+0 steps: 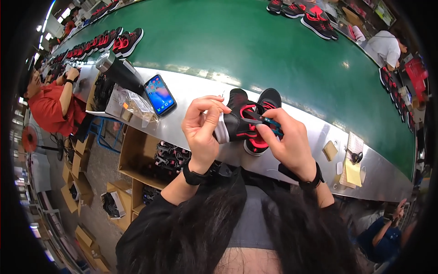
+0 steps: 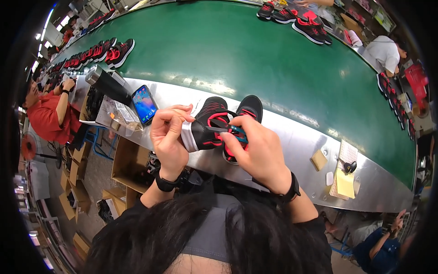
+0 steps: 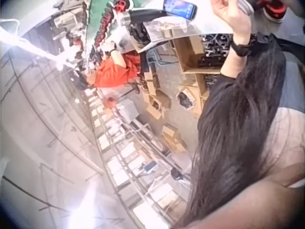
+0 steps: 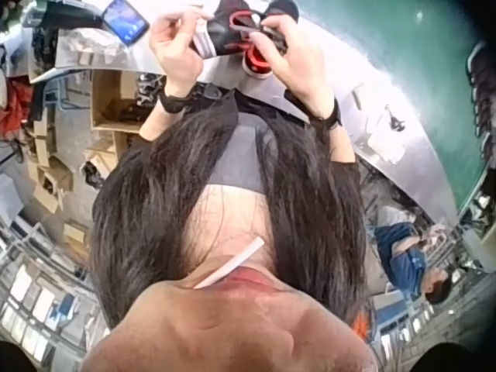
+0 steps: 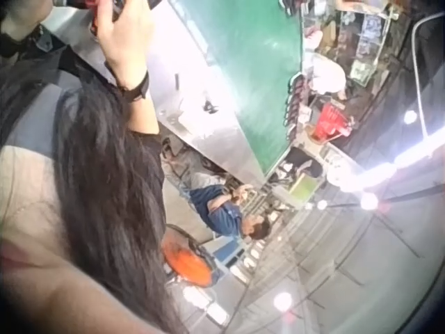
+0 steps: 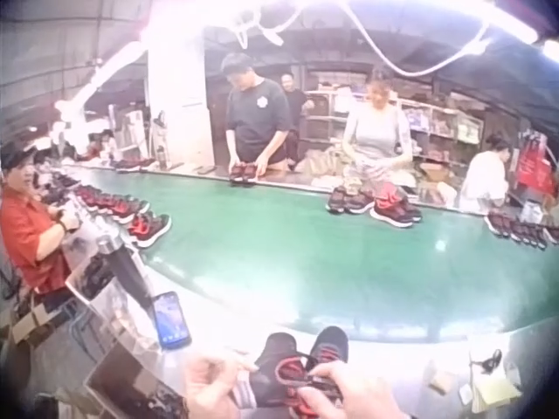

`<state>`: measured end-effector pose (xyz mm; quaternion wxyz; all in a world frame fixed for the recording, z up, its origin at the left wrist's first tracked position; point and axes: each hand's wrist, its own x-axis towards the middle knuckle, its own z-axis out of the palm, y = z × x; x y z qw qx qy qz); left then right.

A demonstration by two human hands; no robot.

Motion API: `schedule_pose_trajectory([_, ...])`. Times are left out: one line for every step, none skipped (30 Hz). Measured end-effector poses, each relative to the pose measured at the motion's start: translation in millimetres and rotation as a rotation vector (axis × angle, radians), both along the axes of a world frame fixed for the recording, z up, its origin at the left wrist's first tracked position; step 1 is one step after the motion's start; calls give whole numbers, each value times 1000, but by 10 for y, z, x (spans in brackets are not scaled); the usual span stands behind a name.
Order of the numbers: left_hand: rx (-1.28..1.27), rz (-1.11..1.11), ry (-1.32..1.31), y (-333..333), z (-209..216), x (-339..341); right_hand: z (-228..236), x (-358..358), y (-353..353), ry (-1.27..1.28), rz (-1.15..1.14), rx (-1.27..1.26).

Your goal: The recorder picks up pairs of shoes from a conveyor belt, inspects them, and organizes them at a station.

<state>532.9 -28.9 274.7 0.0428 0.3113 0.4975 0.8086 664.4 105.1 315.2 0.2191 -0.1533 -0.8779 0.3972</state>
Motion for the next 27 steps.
schedule_pose_trajectory([-6,-5,6,6,-6,6,18,-63,3,43,39,155])
schedule_pose_trajectory([14,-32,0,7,-20,12,62,-103,-5,24,21,221])
schedule_pose_trajectory([18,-25,-1,8,-20,21,100,-140,7,24,28,225])
schedule_pose_trajectory([6,-10,8,11,-19,29,134,-178,28,-11,74,258])
schedule_pose_trajectory([-9,7,16,6,-21,43,150,-207,46,-46,122,290])
schedule_pose_trajectory([2,2,13,-2,-27,46,156,-236,58,-47,130,293])
schedule_pose_trajectory([5,9,11,-15,-31,51,162,-261,69,-74,140,345])
schedule_pose_trajectory([30,-17,-16,-25,-36,57,168,-278,79,-100,150,400])
schedule_pose_trajectory([54,-44,-42,-31,-40,64,175,-285,86,-102,156,404])
schedule_pose_trajectory([58,-38,-45,-31,-46,70,181,-289,92,-123,166,421])
schedule_pose_trajectory([56,-38,-29,-29,-51,63,189,-300,95,-142,175,438])
schedule_pose_trajectory([53,-37,-14,-28,-55,59,194,-307,94,-143,179,442])
schedule_pose_trajectory([56,-34,-16,-25,-54,62,196,-309,87,-143,168,461])
schedule_pose_trajectory([54,-35,-24,-20,-48,59,199,-319,80,-142,157,480])
schedule_pose_trajectory([51,-37,-32,-18,-46,55,201,-322,63,-142,161,481])
schedule_pose_trajectory([52,-34,-33,-21,-51,50,201,-317,40,-153,141,507])
schedule_pose_trajectory([46,-39,-29,-20,-50,51,205,-310,30,-161,123,533])
schedule_pose_trajectory([39,-44,-26,-20,-48,53,201,-306,29,-159,127,534])
schedule_pose_trajectory([40,-40,-24,-19,-44,55,193,-304,30,-131,146,569])
schedule_pose_trajectory([11,-28,-6,-16,-43,55,189,-302,29,-108,160,603])
schedule_pose_trajectory([-18,-16,11,-13,-42,55,197,-308,30,-110,159,604])
schedule_pose_trajectory([-17,-17,10,-10,-43,52,212,-318,32,-98,179,632])
schedule_pose_trajectory([-13,-16,2,-12,-50,52,222,-324,30,-87,201,659])
schedule_pose_trajectory([-8,-14,-6,-17,-54,54,234,-328,31,-89,201,659])
schedule_pose_trajectory([-8,-13,-8,-23,-56,59,246,-332,33,-106,220,663])
schedule_pose_trajectory([-8,-9,-8,-26,-58,63,250,-333,36,-123,238,667])
schedule_pose_trajectory([-7,-5,-9,-29,-60,67,240,-329,35,-123,240,667])
